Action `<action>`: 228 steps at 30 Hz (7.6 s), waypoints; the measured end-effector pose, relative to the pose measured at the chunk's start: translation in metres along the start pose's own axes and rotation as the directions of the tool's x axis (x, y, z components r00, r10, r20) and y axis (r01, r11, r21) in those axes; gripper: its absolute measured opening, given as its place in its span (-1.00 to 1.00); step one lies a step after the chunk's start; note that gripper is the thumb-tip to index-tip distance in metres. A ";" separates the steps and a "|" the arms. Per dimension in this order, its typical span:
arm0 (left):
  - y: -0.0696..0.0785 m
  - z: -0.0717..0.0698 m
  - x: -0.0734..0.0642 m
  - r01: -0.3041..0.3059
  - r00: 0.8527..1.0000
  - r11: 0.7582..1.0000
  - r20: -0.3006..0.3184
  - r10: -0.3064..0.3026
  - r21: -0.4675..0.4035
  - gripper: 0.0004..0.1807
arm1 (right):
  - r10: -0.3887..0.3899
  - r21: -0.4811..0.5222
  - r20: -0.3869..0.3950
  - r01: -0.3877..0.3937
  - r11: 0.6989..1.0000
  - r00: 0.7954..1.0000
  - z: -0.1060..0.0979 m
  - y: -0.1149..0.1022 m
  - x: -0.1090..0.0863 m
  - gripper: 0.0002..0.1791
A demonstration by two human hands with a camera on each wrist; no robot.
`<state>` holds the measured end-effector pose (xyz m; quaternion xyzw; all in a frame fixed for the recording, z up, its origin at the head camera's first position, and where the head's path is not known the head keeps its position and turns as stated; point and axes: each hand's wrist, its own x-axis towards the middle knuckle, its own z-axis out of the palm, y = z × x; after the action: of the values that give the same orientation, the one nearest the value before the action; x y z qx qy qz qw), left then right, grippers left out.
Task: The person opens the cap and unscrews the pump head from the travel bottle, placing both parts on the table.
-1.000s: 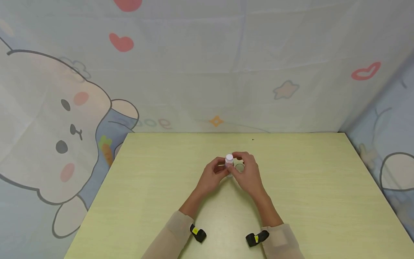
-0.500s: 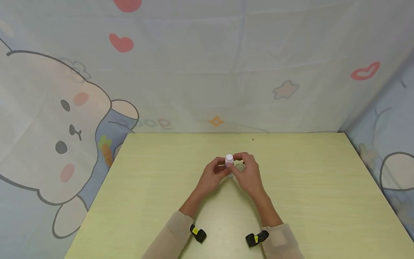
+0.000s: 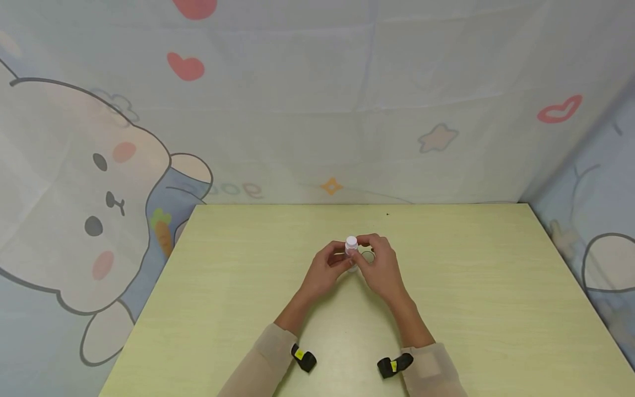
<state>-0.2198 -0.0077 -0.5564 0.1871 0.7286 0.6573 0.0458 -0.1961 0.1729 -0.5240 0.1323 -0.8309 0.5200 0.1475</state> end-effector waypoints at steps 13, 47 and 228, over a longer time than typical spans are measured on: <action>-0.002 0.001 0.001 0.003 1.000 1.000 -0.009 -0.003 0.005 -0.70 | -0.016 -0.005 0.014 0.016 1.000 1.000 -0.001 0.002 0.000 -0.70; -0.002 0.001 0.001 0.042 0.999 0.999 -0.008 -0.042 -0.020 -0.73 | 0.039 0.015 -0.006 -0.039 0.999 0.999 0.003 0.002 -0.001 -0.62; -0.005 0.000 0.002 0.010 1.000 1.000 0.002 -0.010 -0.009 -0.71 | -0.015 -0.012 -0.007 0.015 1.000 1.000 0.004 0.000 0.000 -0.68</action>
<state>-0.2224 -0.0077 -0.5610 0.1840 0.7267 0.6600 0.0507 -0.1962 0.1693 -0.5253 0.1359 -0.8324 0.5143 0.1552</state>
